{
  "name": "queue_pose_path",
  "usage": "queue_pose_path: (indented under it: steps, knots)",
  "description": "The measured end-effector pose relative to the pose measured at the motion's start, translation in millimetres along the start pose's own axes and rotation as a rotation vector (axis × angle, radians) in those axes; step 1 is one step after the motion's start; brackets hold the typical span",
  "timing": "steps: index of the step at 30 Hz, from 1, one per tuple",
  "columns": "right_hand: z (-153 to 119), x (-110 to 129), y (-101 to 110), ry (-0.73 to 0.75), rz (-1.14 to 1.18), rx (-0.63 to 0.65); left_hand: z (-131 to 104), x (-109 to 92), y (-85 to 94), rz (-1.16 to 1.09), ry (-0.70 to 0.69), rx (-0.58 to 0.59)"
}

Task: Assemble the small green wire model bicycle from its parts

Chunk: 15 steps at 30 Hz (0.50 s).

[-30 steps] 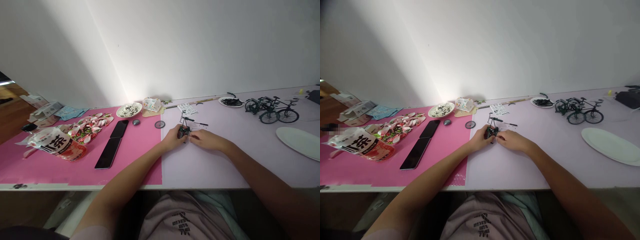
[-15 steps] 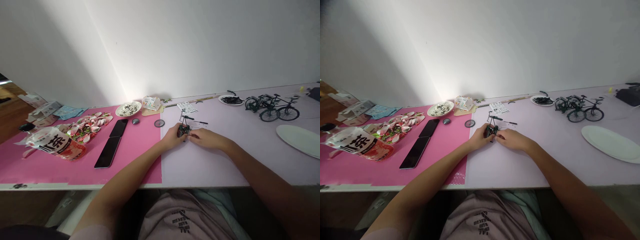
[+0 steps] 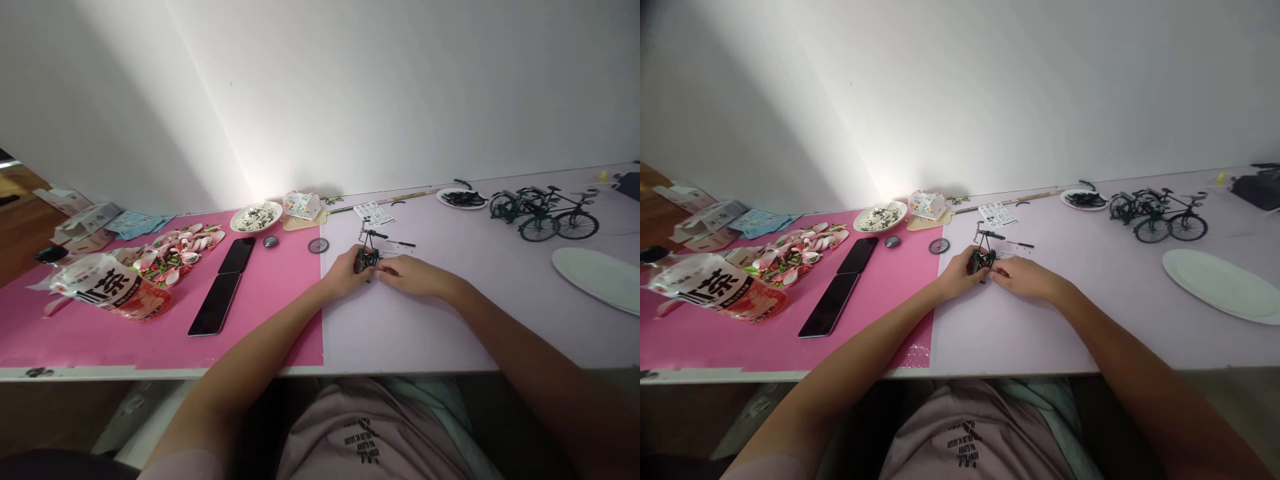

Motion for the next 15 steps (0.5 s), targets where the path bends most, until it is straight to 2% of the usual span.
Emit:
queue_pose_path:
  steps: [15]
  knots:
    - [-2.0, 3.8, 1.7, 0.006, 0.000, 0.002, 0.2, -1.0, -0.5, -0.003, -0.022, 0.005]
Point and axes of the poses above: each hand's wrist, its own z-axis towards the middle knuckle, its own y-axis out of the back of the hand, x = y × z, the point moved 10 cm from there along z, towards the middle knuckle, and after that the axes turned 8 degrees about -z, right-handed, at the moved point
